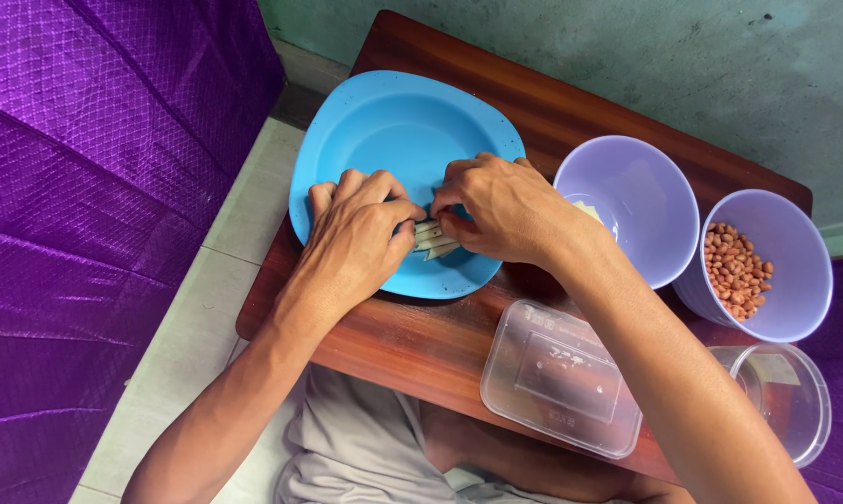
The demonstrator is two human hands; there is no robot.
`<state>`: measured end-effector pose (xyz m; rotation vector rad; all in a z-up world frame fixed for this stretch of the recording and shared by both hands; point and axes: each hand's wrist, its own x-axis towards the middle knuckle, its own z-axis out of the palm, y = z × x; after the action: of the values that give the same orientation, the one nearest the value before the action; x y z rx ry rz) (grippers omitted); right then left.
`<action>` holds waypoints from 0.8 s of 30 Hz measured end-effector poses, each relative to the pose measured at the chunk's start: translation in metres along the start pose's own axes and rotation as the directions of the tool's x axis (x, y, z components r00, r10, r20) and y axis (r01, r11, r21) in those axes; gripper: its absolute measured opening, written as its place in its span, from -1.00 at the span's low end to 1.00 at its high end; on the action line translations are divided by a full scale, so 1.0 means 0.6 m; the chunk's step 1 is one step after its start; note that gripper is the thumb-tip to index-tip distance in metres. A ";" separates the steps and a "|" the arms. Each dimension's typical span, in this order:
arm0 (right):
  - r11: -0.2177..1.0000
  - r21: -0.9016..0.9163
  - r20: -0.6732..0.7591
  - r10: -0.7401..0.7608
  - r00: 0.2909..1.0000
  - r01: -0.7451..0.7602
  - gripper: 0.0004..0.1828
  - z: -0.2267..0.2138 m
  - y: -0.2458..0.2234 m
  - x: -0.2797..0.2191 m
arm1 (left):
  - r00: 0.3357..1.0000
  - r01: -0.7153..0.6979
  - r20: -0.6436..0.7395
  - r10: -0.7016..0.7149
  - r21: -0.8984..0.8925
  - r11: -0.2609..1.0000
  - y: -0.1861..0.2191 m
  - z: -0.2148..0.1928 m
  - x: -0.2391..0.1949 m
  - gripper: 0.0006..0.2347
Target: The person sits on the floor and wraps peanuts in thin white sheets by hand. They place the wrapped items into a blue plate. The workspace includes bowls of peanuts and sheets, a plastic container, and a cup of water.
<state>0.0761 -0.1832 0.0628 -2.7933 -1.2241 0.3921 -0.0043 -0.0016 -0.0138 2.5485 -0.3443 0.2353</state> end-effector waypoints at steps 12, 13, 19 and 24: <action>0.985 0.101 -0.284 -0.109 0.953 0.142 -0.88 -0.034 0.005 -0.032 | 1.000 -0.022 -0.017 0.022 0.010 1.000 0.010 -0.019 -0.001 -0.87; 0.985 0.102 -0.290 -0.103 0.952 0.138 -0.88 -0.045 0.009 -0.052 | 0.999 -0.029 -0.015 0.029 0.012 1.000 0.016 -0.024 -0.003 -0.87; 0.984 0.174 -0.530 0.062 0.846 0.037 -0.84 -0.080 0.023 -0.214 | 0.982 -0.106 -0.160 0.104 -0.005 0.994 0.070 -0.042 0.001 -0.82; 0.953 0.290 -0.718 0.279 0.638 -0.089 -0.86 -0.014 0.034 -0.296 | 0.939 -0.295 -0.200 0.279 -0.053 0.954 0.152 -0.025 0.044 -0.82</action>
<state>-0.0229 -0.3268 0.1038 -2.4192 -0.6305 -0.5654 -0.0075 -0.0728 0.0507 2.3634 -0.6380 0.5589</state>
